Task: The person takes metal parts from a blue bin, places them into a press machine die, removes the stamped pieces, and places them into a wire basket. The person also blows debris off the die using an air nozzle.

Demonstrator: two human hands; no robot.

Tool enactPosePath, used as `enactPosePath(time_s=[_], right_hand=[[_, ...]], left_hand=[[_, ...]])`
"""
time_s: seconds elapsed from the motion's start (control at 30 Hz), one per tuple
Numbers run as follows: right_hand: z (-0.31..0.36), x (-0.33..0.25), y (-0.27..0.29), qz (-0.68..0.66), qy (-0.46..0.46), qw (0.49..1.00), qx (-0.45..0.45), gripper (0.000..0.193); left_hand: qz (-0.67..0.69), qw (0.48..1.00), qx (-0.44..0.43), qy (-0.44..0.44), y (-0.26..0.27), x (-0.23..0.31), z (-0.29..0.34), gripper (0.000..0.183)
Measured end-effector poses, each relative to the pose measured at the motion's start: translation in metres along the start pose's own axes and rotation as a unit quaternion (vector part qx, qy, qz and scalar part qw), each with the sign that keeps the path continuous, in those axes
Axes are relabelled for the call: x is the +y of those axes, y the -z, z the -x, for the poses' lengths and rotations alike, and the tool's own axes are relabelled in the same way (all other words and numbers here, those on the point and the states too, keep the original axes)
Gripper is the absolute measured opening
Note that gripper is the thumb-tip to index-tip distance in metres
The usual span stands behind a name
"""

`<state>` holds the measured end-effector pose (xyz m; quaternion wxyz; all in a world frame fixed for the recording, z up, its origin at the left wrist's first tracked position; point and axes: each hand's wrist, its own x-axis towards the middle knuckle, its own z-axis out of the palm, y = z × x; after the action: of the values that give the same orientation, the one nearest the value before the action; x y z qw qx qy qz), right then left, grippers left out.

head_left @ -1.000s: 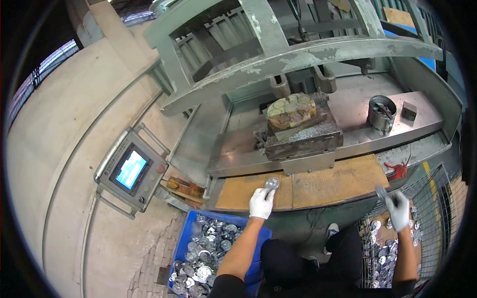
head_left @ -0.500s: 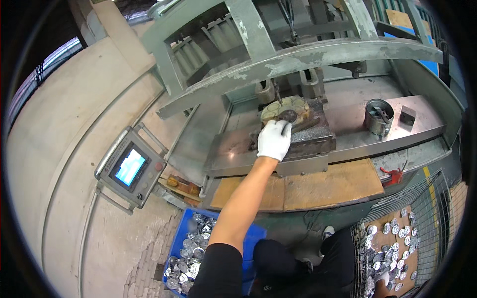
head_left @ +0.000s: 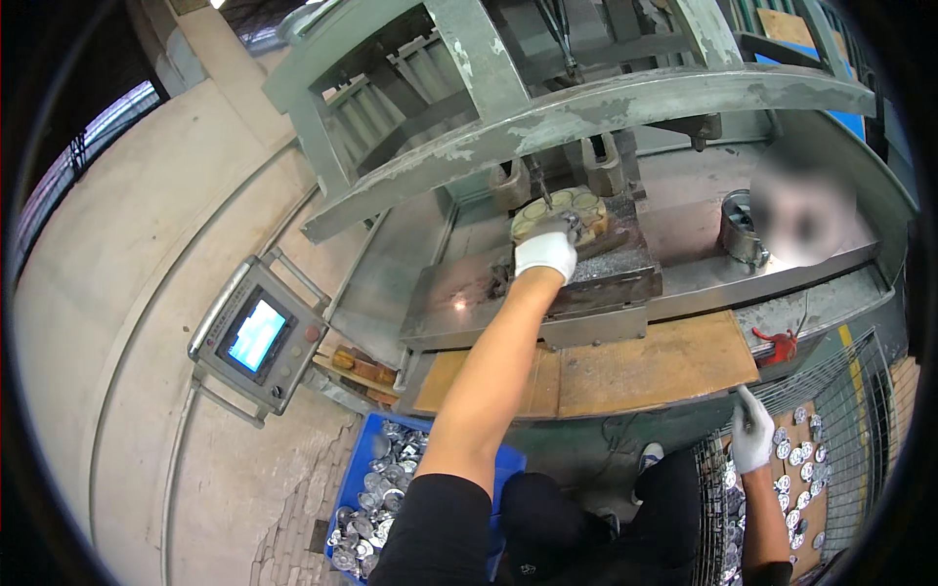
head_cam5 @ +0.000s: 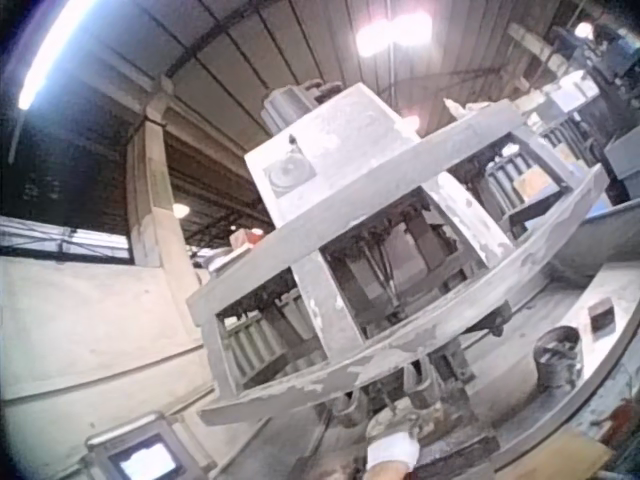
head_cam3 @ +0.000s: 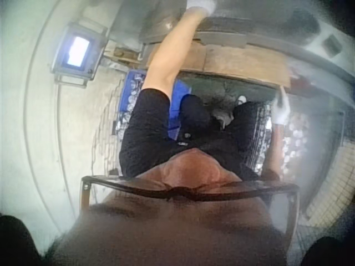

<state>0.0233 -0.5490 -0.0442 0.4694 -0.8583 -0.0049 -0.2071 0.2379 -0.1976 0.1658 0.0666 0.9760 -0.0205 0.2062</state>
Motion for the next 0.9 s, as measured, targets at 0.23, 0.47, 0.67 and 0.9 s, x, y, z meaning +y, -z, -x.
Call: enactPosePath(time_s=[0.23, 0.47, 0.67, 0.9], right_hand=[[-0.067, -0.039, -0.073, -0.024, 0.145, 0.989, 0.028, 0.024], [-0.103, -0.017, -0.122, -0.028, 0.053, 0.998, -0.001, 0.023], [-0.107, 0.017, -0.139, -0.11, 0.027, 0.993, 0.012, 0.026], [-0.113, 0.028, -0.139, -0.069, 0.026, 0.996, -0.04, 0.028]], left_hand=[[0.0, 0.999, -0.04, -0.029, 0.006, -0.015, 0.004, 0.027], [0.044, 0.992, 0.121, 0.004, 0.006, -0.041, 0.081, 0.031], [0.097, 0.964, 0.239, 0.069, 0.011, -0.138, 0.219, 0.023], [-0.032, 0.956, -0.064, 0.285, 0.026, -0.249, 0.389, 0.028]])
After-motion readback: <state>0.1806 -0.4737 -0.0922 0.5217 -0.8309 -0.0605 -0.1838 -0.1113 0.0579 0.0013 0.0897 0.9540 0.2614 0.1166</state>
